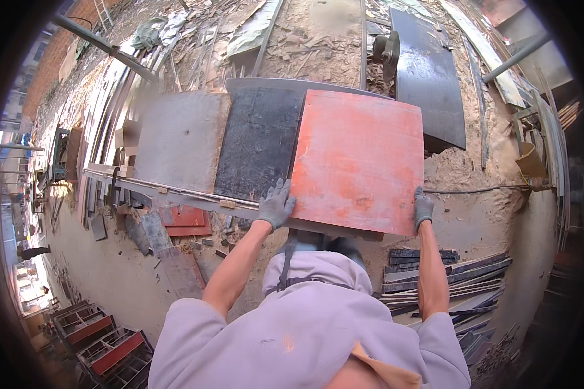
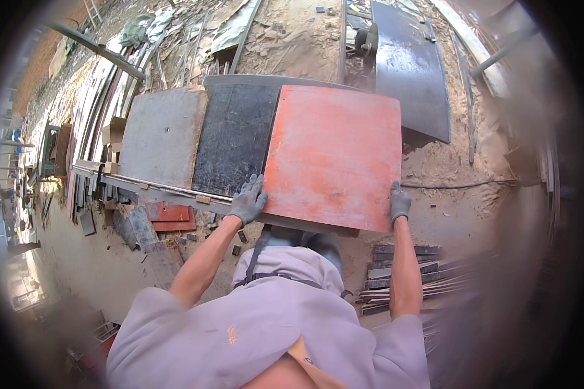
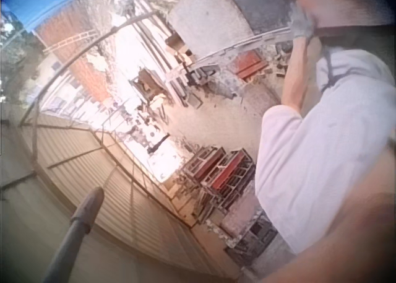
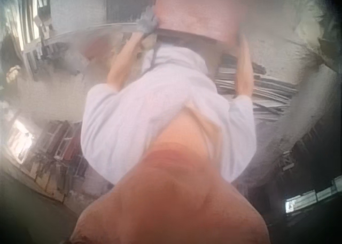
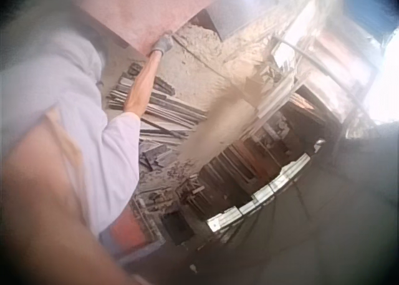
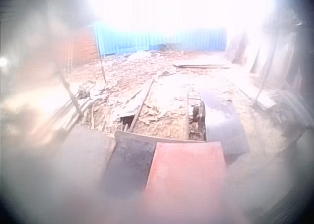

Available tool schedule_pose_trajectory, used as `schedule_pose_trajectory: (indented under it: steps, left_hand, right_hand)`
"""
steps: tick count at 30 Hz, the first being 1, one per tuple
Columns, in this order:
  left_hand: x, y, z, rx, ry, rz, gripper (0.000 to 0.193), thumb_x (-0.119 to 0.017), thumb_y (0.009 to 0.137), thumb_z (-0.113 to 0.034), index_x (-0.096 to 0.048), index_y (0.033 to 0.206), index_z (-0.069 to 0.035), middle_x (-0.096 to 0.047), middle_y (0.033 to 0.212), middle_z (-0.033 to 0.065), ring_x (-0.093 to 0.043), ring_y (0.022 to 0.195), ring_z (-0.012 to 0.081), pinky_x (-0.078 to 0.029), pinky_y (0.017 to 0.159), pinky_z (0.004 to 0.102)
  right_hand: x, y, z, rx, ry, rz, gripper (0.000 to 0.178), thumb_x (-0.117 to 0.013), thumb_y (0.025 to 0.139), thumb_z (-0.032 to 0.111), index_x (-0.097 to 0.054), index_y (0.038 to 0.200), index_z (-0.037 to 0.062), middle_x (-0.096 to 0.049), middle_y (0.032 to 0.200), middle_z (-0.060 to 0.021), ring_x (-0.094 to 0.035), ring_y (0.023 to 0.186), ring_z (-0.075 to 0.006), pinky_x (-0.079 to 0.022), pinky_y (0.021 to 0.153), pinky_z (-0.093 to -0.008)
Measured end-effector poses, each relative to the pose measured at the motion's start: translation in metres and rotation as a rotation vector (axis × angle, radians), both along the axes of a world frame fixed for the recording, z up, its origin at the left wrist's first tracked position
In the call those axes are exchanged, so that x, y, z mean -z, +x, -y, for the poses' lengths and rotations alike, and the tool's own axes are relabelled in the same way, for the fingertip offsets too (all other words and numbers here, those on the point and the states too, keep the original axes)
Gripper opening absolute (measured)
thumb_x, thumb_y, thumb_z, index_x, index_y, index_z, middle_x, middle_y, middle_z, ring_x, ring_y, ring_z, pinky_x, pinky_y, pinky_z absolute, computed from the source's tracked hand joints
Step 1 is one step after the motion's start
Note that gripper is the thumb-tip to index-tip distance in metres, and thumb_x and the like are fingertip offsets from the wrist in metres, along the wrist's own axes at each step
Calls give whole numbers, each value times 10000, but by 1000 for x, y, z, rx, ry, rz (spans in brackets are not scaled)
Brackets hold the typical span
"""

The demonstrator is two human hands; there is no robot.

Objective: The person repeatedly picks up rectangular wood panels from the floor, places them on a table saw, and cuts them into smaller pieces. The person then discards the cut pieces and repeats the process with additional panels.

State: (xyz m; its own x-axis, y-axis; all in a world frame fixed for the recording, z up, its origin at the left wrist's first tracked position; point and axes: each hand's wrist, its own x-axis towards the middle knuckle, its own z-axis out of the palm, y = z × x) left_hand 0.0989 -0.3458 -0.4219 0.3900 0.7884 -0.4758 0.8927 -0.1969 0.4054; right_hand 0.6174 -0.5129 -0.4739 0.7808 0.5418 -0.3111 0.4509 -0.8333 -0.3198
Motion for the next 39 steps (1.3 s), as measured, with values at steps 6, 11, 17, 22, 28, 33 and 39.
schedule_pose_trajectory:
  steps: [6,11,17,22,28,33,39]
  left_hand:
    - [-6,6,-6,-11,25,-10,818,-551,997,-483,-213,1686,-201,-261,1729,147,-335,1556,358,-371,1152,619]
    - [1,11,-8,-67,-22,36,799,-538,1006,-516,-184,1689,-297,-228,1747,102,-326,1550,418,-285,1188,698]
    - [-6,19,-1,-27,5,-55,791,-542,1005,-502,-195,1687,-302,-214,1755,73,-327,1526,493,-282,1200,672]
    - [1,31,1,76,59,-146,766,-542,1007,-470,-238,1680,-267,-225,1754,42,-335,1498,549,-289,1212,634]
    - [24,26,9,161,121,-98,736,-545,1007,-452,-336,1652,-165,-246,1745,59,-307,1501,569,-261,1252,557]
    - [39,14,14,178,113,-129,718,-536,1008,-454,-384,1627,-122,-284,1727,94,-283,1510,567,-233,1280,505]
    - [19,19,3,139,89,-108,726,-574,994,-435,-408,1600,-71,-339,1693,151,-329,1527,464,-235,1281,482]
  right_hand:
    - [5,23,1,-108,-25,70,805,-417,1040,675,-760,866,-32,-713,893,-321,-695,890,-503,-521,780,-570]
    - [-26,26,-25,23,151,30,741,-504,1019,656,-724,824,-24,-687,859,-326,-671,819,-508,-509,738,-562]
    - [-17,-21,-24,151,241,62,666,-582,1001,597,-594,703,2,-609,738,-324,-626,734,-516,-470,659,-563]
    - [16,-30,-15,103,312,96,643,-595,991,597,-595,738,6,-644,762,-313,-643,765,-523,-476,659,-576]
    - [5,-45,-23,124,103,-152,659,-511,996,664,-643,1063,22,-708,989,-315,-680,984,-511,-515,832,-574]
    - [28,-45,-27,19,68,-359,742,-594,983,601,-486,1411,4,-659,1289,-338,-624,1241,-491,-503,1011,-531]
    - [44,-33,-13,165,326,-607,529,-754,953,483,-679,1205,25,-719,1006,-130,-683,838,-229,-572,697,-396]
